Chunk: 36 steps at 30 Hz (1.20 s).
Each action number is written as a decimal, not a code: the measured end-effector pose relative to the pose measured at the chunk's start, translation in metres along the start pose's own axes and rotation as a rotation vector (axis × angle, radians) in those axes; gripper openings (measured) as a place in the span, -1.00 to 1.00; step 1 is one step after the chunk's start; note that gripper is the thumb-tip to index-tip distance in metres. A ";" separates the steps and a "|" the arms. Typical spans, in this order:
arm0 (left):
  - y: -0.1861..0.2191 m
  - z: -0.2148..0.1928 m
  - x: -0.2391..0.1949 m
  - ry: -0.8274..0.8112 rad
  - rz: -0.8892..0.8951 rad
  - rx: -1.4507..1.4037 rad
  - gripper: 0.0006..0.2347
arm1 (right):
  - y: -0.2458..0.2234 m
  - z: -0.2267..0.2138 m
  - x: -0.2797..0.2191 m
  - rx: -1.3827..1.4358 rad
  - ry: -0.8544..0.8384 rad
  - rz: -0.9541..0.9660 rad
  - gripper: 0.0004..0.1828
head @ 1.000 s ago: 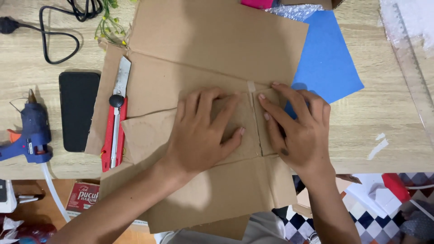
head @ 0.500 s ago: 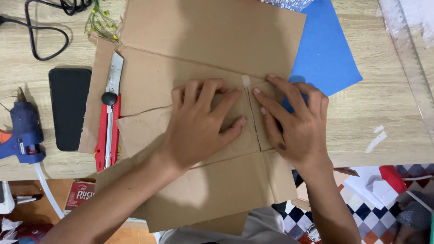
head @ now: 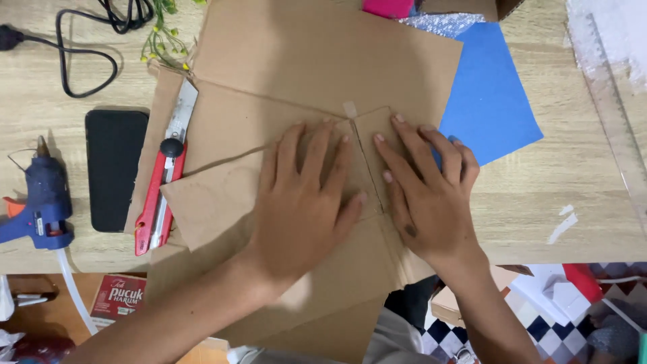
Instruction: The person cuts a cardboard sheet with a utility knife, folds the flaps, and secures them with clear tape. They repeat the cutting and taping process to assemble the cardboard into a box-like structure.
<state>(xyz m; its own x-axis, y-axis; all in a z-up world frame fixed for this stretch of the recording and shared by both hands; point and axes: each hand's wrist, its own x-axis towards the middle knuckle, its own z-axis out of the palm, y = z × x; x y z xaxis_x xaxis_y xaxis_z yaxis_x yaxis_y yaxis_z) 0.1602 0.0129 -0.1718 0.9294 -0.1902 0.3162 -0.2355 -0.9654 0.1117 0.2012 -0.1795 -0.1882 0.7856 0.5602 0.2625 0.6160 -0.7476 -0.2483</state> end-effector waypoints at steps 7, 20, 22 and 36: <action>0.006 0.013 -0.015 -0.199 -0.072 -0.005 -0.03 | 0.004 0.005 0.001 -0.030 -0.048 -0.028 -0.50; 0.002 0.013 -0.008 -0.188 -0.082 0.046 0.03 | 0.004 0.005 0.000 0.021 -0.044 -0.025 -0.50; 0.003 0.018 -0.010 -0.182 -0.066 0.087 0.05 | 0.004 0.005 0.000 0.024 -0.045 -0.011 -0.51; 0.002 0.013 -0.014 -0.002 0.086 0.078 -0.30 | 0.027 -0.016 0.038 0.078 -0.099 -0.114 -0.60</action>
<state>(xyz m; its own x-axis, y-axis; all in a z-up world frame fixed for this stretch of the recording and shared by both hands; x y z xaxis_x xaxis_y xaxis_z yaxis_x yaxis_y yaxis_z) 0.1505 0.0109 -0.1880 0.9074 -0.2734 0.3193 -0.2918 -0.9564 0.0101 0.2463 -0.1841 -0.1702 0.7095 0.6754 0.2011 0.7014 -0.6489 -0.2949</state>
